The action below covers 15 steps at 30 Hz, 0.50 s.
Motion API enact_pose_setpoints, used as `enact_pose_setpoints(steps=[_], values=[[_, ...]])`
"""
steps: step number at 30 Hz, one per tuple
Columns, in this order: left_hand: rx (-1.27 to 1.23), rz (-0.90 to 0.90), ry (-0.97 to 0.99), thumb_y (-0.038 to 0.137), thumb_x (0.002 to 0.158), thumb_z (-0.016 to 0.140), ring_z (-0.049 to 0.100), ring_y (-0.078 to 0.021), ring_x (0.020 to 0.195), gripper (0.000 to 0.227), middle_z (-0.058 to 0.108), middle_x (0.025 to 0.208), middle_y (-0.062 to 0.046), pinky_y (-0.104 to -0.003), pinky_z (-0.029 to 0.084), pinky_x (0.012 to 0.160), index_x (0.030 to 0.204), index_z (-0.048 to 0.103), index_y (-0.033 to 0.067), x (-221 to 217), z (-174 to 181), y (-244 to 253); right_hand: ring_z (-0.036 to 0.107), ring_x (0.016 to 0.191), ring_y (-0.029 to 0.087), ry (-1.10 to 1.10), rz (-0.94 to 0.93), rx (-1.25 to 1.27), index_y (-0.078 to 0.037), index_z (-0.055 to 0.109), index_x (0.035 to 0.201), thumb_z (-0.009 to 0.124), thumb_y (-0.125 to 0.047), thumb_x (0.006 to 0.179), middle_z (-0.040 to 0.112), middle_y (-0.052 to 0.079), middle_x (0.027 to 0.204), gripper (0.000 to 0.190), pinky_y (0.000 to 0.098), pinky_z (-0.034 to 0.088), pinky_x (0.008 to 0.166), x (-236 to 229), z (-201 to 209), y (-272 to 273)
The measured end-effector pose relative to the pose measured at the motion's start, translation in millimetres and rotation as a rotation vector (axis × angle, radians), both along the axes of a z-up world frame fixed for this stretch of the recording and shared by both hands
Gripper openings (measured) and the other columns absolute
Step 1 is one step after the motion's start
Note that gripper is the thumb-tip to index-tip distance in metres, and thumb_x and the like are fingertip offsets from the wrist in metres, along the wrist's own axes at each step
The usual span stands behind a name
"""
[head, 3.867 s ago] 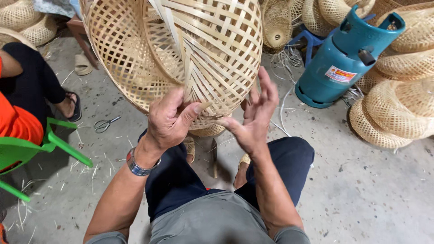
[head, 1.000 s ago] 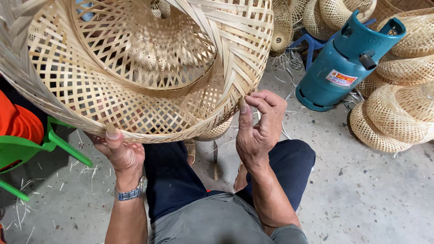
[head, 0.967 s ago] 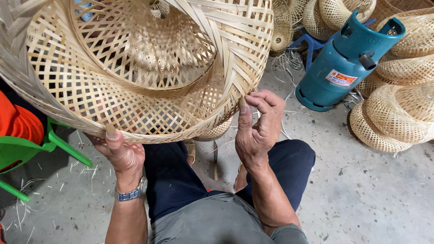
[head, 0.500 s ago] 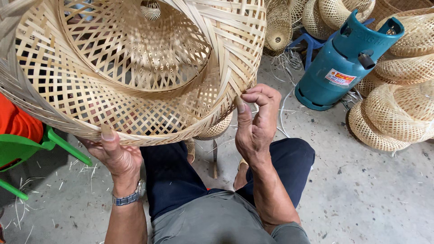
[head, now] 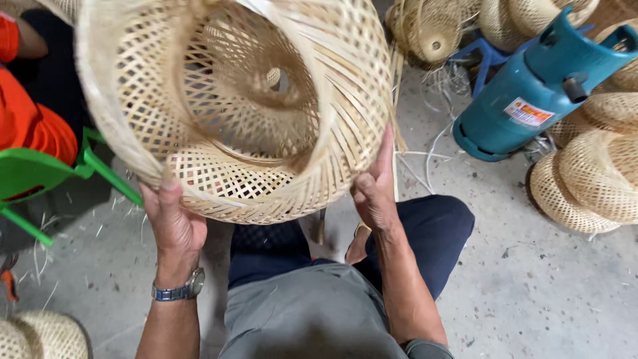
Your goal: The person weaves bamboo strips into a basket structure by hand, tucking ends into the existing lattice and rotating the object to work on different sections.
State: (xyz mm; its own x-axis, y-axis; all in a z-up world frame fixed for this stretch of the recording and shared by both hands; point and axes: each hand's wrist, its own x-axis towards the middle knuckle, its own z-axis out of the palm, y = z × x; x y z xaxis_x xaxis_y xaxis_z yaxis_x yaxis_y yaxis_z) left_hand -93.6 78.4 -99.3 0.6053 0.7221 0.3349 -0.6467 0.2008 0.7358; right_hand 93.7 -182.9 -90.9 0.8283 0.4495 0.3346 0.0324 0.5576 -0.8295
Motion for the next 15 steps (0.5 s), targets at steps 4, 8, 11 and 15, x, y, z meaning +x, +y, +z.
enact_pose_setpoints(steps=[4,8,11,15], values=[[-0.014,-0.038,0.13,0.032,0.098,0.077,0.044,-0.0285,0.148,0.089,0.041,0.163,-0.015,-0.044,0.04,0.126,0.163,0.025,0.0028,-9.2,-4.8,2.5,0.055,0.086,0.008,0.128,0.005,0.021,-0.007,0.016,0.172,0.088,-0.037,0.082,0.047,0.019,0.156,0.119,0.0191,0.038,0.057,-24.4,-24.0,7.4],[1.07,0.786,0.524,0.024,0.111,0.065,0.029,-0.0395,0.155,0.072,0.026,0.16,-0.029,-0.047,0.026,0.131,0.159,0.02,-0.0049,-22.6,22.5,-21.5,0.046,0.108,0.021,0.125,-0.014,-0.006,-0.004,0.017,0.168,0.088,-0.025,0.08,0.047,0.019,0.155,0.115,0.0322,0.035,0.085,-37.0,-30.0,7.6],[1.107,0.461,0.476,0.026,0.109,0.057,0.051,-0.0337,0.144,0.052,0.052,0.149,-0.023,-0.043,0.039,0.125,0.15,0.044,-0.0041,-20.6,54.3,-47.8,0.046,0.148,0.027,0.074,0.004,0.004,0.0,0.019,0.164,0.087,-0.023,0.081,0.045,0.015,0.158,0.11,0.0418,0.038,0.125,-47.8,-27.0,7.1],[1.045,-0.138,0.459,0.019,0.107,0.059,0.067,-0.0257,0.104,0.037,0.068,0.118,-0.018,-0.035,0.053,0.09,0.136,0.058,-0.0052,17.4,73.8,-70.2,0.048,0.146,0.026,0.073,0.025,-0.035,0.001,0.02,0.164,0.087,-0.021,0.081,0.046,0.016,0.157,0.109,0.0421,0.04,0.125,-54.8,-20.6,3.9]])
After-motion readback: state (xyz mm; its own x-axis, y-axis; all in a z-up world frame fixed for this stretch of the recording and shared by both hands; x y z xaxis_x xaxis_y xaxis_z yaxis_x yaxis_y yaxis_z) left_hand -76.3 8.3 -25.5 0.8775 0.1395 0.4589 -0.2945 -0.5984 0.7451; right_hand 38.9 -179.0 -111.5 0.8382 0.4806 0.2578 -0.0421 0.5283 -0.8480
